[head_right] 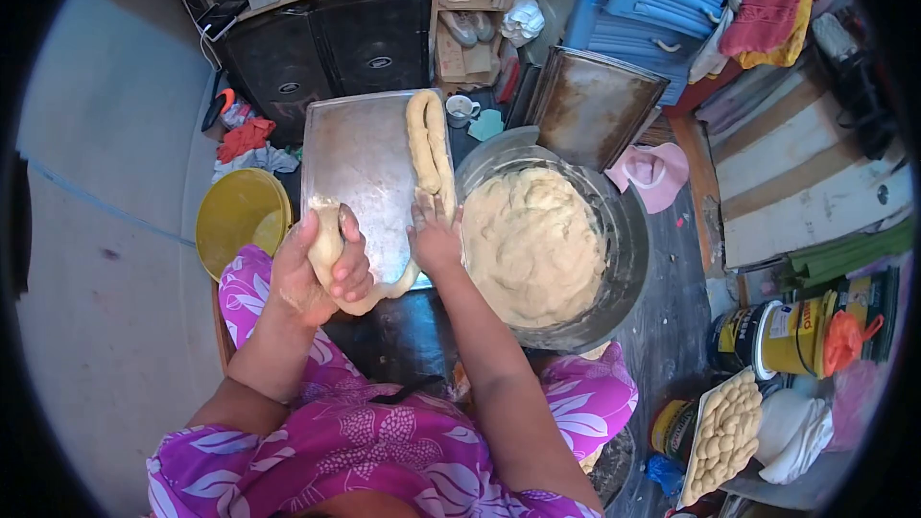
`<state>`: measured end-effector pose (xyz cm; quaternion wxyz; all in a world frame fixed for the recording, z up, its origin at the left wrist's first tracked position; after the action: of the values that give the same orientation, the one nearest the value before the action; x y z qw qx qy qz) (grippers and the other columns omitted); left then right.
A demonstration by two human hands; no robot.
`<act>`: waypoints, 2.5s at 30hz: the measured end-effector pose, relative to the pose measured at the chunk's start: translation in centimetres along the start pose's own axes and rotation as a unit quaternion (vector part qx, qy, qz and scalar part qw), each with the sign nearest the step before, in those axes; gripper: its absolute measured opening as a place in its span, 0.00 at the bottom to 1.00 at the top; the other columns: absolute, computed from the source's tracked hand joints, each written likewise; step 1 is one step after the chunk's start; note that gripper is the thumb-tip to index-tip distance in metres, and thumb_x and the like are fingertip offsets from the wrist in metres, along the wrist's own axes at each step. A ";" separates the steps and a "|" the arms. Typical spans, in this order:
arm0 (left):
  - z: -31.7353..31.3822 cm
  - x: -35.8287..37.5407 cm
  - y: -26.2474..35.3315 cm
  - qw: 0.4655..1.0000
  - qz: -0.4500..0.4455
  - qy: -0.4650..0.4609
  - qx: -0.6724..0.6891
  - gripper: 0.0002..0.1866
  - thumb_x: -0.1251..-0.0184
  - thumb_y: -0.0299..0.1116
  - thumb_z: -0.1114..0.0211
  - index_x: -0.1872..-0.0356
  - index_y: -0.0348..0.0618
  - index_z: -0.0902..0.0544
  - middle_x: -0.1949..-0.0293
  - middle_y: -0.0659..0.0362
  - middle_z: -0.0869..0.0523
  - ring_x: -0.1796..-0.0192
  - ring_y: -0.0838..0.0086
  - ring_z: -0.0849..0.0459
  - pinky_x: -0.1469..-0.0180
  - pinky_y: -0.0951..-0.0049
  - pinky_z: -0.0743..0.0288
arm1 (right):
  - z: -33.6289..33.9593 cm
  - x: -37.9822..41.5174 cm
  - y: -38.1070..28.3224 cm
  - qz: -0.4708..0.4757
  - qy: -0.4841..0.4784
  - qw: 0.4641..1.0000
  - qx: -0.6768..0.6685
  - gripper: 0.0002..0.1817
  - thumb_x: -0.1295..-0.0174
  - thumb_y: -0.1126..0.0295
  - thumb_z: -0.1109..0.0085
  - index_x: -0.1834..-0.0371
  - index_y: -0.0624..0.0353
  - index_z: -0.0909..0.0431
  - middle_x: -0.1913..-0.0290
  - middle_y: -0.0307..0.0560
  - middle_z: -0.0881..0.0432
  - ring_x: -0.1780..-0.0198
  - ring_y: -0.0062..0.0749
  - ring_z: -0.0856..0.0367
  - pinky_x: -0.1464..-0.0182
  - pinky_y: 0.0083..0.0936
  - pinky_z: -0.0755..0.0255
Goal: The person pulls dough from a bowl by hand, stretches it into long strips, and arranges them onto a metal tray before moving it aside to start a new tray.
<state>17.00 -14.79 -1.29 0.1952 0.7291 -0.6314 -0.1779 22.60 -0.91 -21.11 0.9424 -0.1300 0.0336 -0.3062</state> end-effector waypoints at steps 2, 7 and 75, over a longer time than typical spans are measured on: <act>0.4 -0.5 0.3 1.000 -0.001 0.001 0.006 0.22 0.30 0.51 0.55 0.59 0.39 0.28 0.81 0.60 0.29 0.82 0.76 0.31 0.75 0.73 0.34 | -0.4 0.4 0.4 0.000 0.041 0.999 -0.029 0.28 0.35 0.54 0.61 0.32 0.50 0.43 0.27 0.47 0.53 0.27 0.35 0.55 0.30 0.52 0.69; 2.2 -3.1 -0.2 1.000 0.014 0.016 -0.010 0.22 0.30 0.51 0.56 0.56 0.39 0.28 0.81 0.60 0.29 0.82 0.76 0.31 0.75 0.73 0.35 | 0.7 0.4 1.0 0.017 0.026 0.999 -0.030 0.31 0.34 0.51 0.61 0.30 0.52 0.48 0.29 0.50 0.48 0.28 0.38 0.51 0.30 0.52 0.67; 18.6 -7.3 -32.7 0.511 0.024 -0.195 -0.837 0.16 0.41 0.39 0.41 0.56 0.41 0.21 0.49 0.51 0.24 0.43 0.60 0.28 0.39 0.58 0.40 | -14.8 -1.8 46.6 -0.546 0.098 0.820 -0.138 0.34 0.43 0.55 0.47 0.34 0.56 0.41 0.35 0.56 0.38 0.34 0.50 0.41 0.34 0.47 0.49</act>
<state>34.38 -4.56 -33.84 0.5910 0.1590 -0.2290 -0.7569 45.53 33.06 -47.74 0.5848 -0.2250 0.0917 -0.7739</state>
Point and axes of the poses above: each hand's wrist, its own x-axis away from the middle knuckle, its own z-axis out of the back of the hand, y = z × x, the point moved 3 cm from there along -x, towards the middle knuckle
